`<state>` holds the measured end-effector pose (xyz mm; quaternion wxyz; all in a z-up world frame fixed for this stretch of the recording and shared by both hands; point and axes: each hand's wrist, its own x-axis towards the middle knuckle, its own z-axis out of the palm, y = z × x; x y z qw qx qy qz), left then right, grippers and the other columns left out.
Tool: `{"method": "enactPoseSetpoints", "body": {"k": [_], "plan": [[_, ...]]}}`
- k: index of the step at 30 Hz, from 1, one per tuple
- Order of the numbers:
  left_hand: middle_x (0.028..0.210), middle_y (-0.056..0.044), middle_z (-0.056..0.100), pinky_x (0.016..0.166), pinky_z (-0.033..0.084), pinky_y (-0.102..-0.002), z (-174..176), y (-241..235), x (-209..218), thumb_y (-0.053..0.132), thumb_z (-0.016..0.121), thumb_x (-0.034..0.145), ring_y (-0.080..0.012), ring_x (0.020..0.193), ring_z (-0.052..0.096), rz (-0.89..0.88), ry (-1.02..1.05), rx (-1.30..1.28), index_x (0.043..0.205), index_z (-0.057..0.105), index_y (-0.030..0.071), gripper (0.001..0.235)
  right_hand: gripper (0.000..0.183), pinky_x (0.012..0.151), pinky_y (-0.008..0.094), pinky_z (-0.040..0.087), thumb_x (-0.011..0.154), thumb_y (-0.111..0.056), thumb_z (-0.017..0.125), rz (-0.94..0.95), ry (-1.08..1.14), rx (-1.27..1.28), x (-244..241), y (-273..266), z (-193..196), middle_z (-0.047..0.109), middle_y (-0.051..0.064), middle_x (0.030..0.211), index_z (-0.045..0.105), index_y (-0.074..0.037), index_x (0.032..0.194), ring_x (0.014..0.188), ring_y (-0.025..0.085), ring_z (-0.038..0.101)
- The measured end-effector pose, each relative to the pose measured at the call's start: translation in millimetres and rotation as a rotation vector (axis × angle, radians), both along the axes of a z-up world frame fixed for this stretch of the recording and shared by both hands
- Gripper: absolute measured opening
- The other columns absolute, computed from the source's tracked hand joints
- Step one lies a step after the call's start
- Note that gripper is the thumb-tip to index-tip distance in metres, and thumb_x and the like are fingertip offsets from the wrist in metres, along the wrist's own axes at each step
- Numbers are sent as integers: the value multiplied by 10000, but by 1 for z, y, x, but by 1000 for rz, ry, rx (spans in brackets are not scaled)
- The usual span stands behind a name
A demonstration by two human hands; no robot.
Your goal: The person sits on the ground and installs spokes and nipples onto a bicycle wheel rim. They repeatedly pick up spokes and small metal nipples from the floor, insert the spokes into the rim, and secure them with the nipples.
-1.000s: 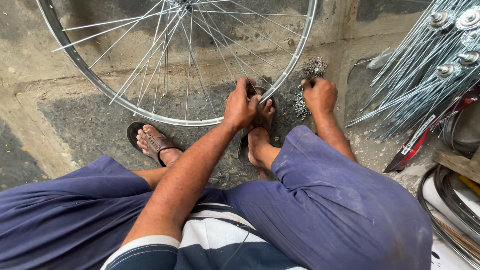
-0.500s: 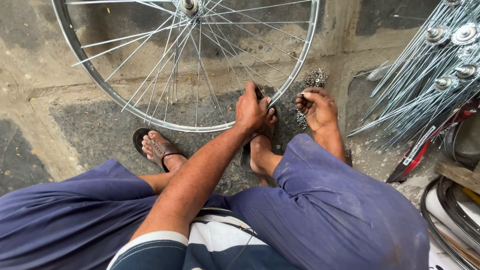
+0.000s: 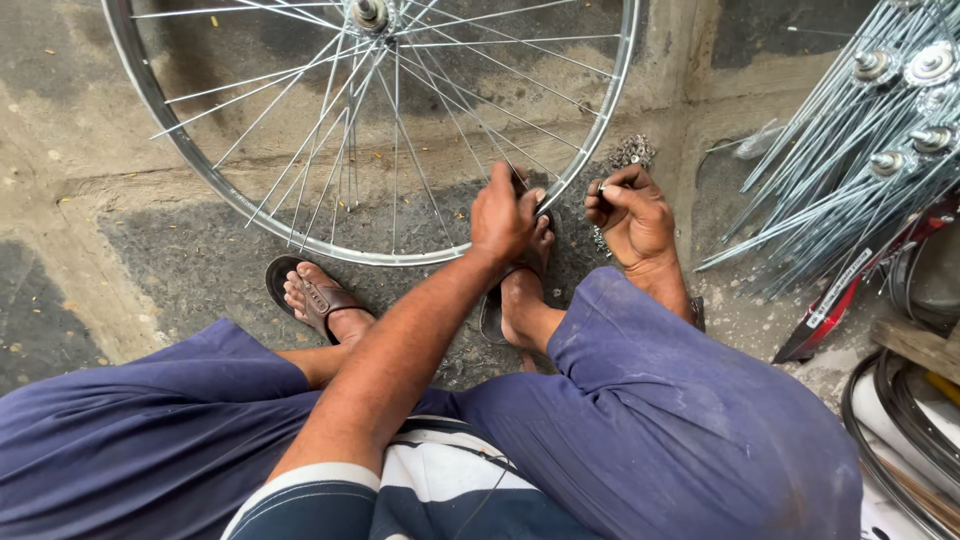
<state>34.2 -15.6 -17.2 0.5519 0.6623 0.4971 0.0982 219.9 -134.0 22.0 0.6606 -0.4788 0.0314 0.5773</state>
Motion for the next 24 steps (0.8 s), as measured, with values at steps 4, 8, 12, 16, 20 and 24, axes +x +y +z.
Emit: {"method": "enactPoseSetpoints", "body": {"k": [4,8,12,16,20,24], "plan": [[953,-188,735,770,542,-504,-6,-8,4,173,764,841,-423,897,708,32,-54,68,1117,539,82,368,187,867,359,592,969,14,637,20,-44,-74,0,-18,-18,717,153,1068,696,-23,1143,977,248,702],[860,-215,729,742,548,-533,-4,2,12,235,746,839,-433,828,718,-18,134,-105,1172,535,89,420,158,927,374,598,983,91,647,25,-194,-85,-7,-30,-50,709,160,1107,655,11,1119,1011,260,707],[925,-236,699,758,523,-562,13,11,24,310,740,870,-449,871,689,-45,263,10,1210,526,61,473,181,874,425,609,994,53,618,-32,-280,-167,-26,-15,-90,685,124,1084,605,-38,1150,962,263,707],[954,-158,690,744,527,-510,42,48,6,248,682,867,-359,896,680,-230,218,161,1067,604,82,272,164,906,461,623,1019,39,599,-134,-210,-107,-30,-7,-95,677,121,1099,582,-58,1150,986,267,711],[883,-136,615,739,477,-479,63,123,-56,15,563,854,-342,857,598,-28,67,875,976,614,99,156,183,937,453,628,1005,69,589,-196,-249,-45,-21,-3,-75,681,118,1103,572,-68,1126,1004,264,719],[887,-122,607,687,459,-397,72,172,-91,-36,561,830,-273,817,575,-22,375,1049,998,632,41,198,172,937,422,608,1026,85,602,-144,-311,-13,-19,9,-58,680,128,1118,588,-41,1140,996,256,706]]}}
